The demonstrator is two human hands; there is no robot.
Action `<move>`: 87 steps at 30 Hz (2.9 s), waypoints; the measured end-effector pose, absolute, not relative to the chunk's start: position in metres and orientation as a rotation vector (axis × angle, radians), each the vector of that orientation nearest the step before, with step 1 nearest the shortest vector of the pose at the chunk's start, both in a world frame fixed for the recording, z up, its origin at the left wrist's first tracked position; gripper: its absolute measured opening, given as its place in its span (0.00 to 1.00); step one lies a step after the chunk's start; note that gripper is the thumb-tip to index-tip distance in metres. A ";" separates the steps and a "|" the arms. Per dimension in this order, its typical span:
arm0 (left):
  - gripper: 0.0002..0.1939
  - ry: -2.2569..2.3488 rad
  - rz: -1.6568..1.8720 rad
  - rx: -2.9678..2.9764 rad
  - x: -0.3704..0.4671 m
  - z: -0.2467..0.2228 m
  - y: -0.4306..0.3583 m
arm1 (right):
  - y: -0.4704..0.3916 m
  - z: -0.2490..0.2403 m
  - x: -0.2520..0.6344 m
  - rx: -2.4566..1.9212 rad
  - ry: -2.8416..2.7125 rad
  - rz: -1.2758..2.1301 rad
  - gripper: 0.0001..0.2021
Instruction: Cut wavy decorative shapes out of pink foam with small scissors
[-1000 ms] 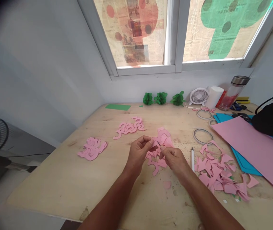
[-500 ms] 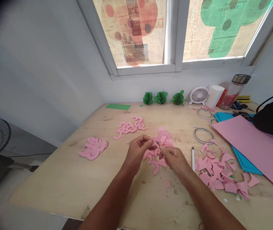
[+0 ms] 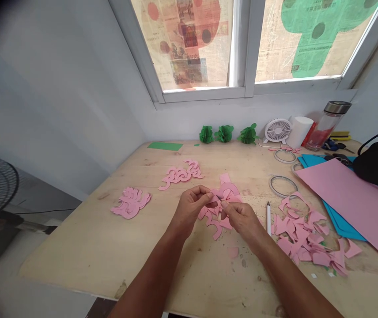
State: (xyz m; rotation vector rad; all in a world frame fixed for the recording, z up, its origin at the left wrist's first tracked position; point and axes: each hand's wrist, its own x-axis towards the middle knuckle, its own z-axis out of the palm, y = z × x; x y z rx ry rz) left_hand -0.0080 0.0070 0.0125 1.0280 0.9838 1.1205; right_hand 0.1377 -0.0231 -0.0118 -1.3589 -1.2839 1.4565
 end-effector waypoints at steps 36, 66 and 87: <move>0.09 0.949 1.063 1.126 -0.015 0.010 0.009 | -0.023 -0.012 0.138 -1.383 -1.325 1.443 0.22; 0.08 0.907 0.896 1.238 -0.031 0.013 0.012 | -0.022 -0.012 0.143 -1.472 -1.491 1.417 0.23; 0.11 0.806 1.069 0.741 0.010 -0.009 0.005 | -0.021 -0.010 0.137 -1.315 -1.166 1.085 0.12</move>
